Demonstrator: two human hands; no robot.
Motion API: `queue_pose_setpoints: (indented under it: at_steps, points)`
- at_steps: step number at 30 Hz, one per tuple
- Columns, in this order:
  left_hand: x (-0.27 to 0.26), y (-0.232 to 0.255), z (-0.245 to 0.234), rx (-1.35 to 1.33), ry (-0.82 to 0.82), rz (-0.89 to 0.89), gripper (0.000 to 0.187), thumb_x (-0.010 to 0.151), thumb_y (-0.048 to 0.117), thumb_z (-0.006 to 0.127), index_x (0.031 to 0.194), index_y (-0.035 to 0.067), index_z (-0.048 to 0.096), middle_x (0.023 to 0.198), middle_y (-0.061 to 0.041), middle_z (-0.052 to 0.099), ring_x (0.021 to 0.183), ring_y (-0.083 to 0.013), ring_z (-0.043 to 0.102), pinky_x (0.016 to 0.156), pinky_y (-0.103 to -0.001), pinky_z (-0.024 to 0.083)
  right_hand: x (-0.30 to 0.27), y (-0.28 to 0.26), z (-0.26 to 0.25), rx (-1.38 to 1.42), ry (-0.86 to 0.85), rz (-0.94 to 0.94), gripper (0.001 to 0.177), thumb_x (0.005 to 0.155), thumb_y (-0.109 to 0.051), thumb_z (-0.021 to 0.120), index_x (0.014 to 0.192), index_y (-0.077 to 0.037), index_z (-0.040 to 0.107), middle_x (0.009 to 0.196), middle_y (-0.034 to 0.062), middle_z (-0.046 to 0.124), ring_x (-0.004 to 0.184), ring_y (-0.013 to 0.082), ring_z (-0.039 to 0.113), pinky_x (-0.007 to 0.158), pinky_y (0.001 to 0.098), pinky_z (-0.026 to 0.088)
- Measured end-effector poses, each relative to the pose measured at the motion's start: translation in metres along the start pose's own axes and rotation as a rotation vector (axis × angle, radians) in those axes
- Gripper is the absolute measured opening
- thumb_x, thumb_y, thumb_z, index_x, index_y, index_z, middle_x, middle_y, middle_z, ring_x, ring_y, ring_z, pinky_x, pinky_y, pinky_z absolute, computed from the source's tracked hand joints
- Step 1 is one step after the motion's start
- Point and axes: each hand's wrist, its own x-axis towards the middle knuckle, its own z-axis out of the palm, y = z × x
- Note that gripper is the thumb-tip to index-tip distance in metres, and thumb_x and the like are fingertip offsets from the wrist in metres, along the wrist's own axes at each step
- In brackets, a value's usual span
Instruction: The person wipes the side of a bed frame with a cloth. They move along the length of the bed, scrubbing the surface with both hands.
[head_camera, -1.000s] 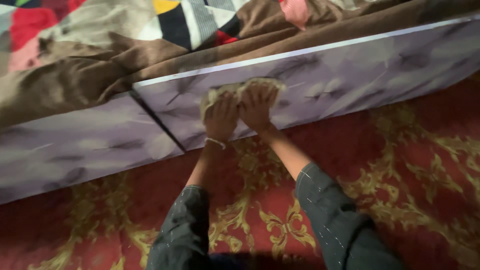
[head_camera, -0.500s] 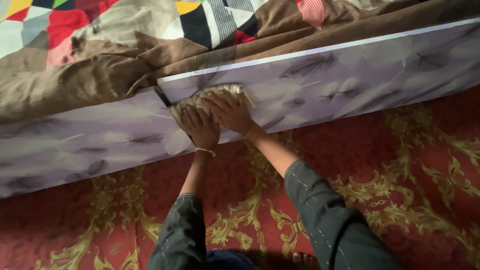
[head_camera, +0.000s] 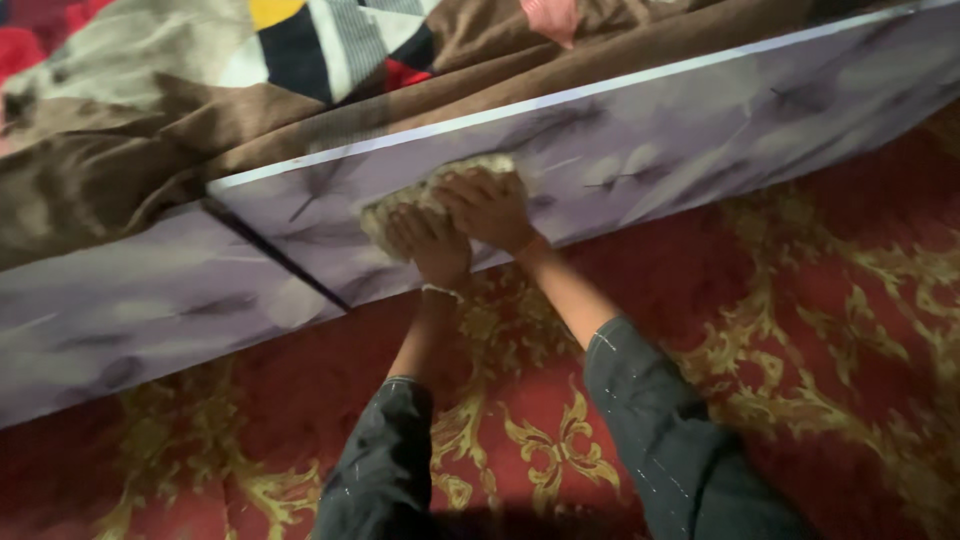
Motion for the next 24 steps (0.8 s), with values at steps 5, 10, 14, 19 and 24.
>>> queue_pose_setpoints:
  at_steps: [5,10,14,19,24]
  points:
    - [0.004,0.069,0.033,-0.147,-0.250,0.068,0.046,0.104,0.023,0.056,0.139,-0.006,0.050,0.149,-0.034,0.043,0.140,-0.0543,0.041,0.119,-0.069,0.032,-0.079,0.070,0.031,-0.012,-0.020,0.118,0.035,0.094,-0.043,0.065,0.124,-0.024,0.067,0.144,0.0041,0.053,0.134,0.0320,0.042,0.103,0.0656,0.030]
    - [0.018,0.130,0.040,-0.095,-0.251,0.202,0.054,0.094,0.023,0.055,0.146,0.012,0.054,0.156,-0.013,0.048,0.135,-0.0336,0.052,0.102,-0.059,0.045,-0.136,0.121,0.032,0.039,-0.042,0.320,0.050,0.094,-0.035,0.062,0.133,-0.004,0.058,0.147,0.0201,0.044,0.141,0.0441,0.034,0.118,0.0796,0.016]
    - [0.037,0.142,0.029,-0.108,-0.139,0.291,0.046,0.106,0.024,0.056,0.151,0.015,0.054,0.157,-0.003,0.051,0.132,-0.0173,0.059,0.090,-0.044,0.050,-0.147,0.125,0.033,-0.016,0.060,0.366,0.052,0.106,-0.031,0.055,0.147,-0.002,0.045,0.165,0.0223,0.028,0.157,0.0467,0.014,0.124,0.0780,0.008]
    - [0.056,0.125,0.013,-0.087,-0.018,0.406,0.042,0.109,0.027,0.057,0.150,0.017,0.057,0.154,0.002,0.055,0.122,-0.0112,0.064,0.085,-0.034,0.051,-0.136,0.108,0.036,0.011,0.093,0.441,0.061,0.108,-0.031,0.046,0.158,0.000,0.030,0.172,0.0201,0.014,0.159,0.0472,0.009,0.126,0.0764,0.006]
    - [0.074,0.104,-0.011,-0.032,-0.139,0.459,0.045,0.106,0.028,0.057,0.149,0.019,0.058,0.153,0.006,0.057,0.102,-0.0091,0.064,0.080,-0.030,0.054,-0.112,0.081,0.033,0.089,0.129,0.535,0.063,0.109,-0.034,0.041,0.159,-0.001,0.024,0.172,0.0214,0.011,0.158,0.0500,0.006,0.124,0.0758,0.001]
